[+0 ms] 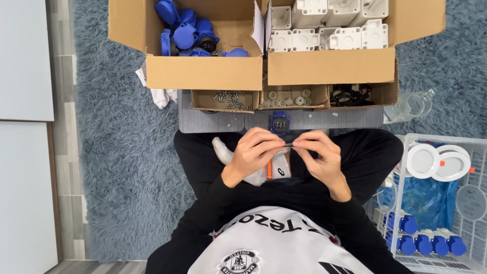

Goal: Assembling a light fixture by inserting a blue socket into a white plastic housing and securing it with a screwdriver.

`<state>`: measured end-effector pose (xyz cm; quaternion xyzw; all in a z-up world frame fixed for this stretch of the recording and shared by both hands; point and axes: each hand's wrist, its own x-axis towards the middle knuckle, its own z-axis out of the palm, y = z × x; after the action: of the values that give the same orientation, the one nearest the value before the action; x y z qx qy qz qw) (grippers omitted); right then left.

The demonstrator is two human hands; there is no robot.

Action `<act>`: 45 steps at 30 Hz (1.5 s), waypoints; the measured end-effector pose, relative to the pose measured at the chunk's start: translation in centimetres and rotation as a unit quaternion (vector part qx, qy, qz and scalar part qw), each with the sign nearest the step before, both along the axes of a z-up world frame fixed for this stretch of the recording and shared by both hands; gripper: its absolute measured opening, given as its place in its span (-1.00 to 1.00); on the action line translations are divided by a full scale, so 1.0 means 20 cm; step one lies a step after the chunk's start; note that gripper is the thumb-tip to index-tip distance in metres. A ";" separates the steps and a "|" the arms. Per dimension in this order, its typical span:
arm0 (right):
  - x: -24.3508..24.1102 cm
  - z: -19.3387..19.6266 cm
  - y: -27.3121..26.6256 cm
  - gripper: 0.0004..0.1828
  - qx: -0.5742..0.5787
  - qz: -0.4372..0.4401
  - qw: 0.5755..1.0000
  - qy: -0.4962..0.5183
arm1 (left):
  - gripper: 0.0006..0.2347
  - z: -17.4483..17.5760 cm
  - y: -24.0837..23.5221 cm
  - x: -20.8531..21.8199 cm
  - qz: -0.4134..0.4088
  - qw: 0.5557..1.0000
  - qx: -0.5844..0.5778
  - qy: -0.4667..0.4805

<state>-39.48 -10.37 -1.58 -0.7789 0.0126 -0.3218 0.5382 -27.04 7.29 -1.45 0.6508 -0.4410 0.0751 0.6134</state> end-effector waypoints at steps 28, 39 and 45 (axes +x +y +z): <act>0.01 -0.09 0.02 -0.91 -0.024 -0.006 1.000 -0.012 | -0.95 -0.07 0.05 -0.04 0.003 0.997 -0.034 0.064; 0.09 -0.10 0.01 -0.90 -0.122 -0.006 0.992 0.010 | -0.93 -0.19 0.05 0.01 0.033 0.998 0.026 0.054; 0.10 -0.20 -0.03 -0.91 -0.124 0.000 0.992 0.024 | -0.93 -0.25 0.02 0.01 0.036 0.996 0.025 0.084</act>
<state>-37.47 -10.89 -5.50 -0.8471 -0.0146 -0.3024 0.4367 -26.85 7.76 -6.52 0.6859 -0.3659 0.0315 0.6283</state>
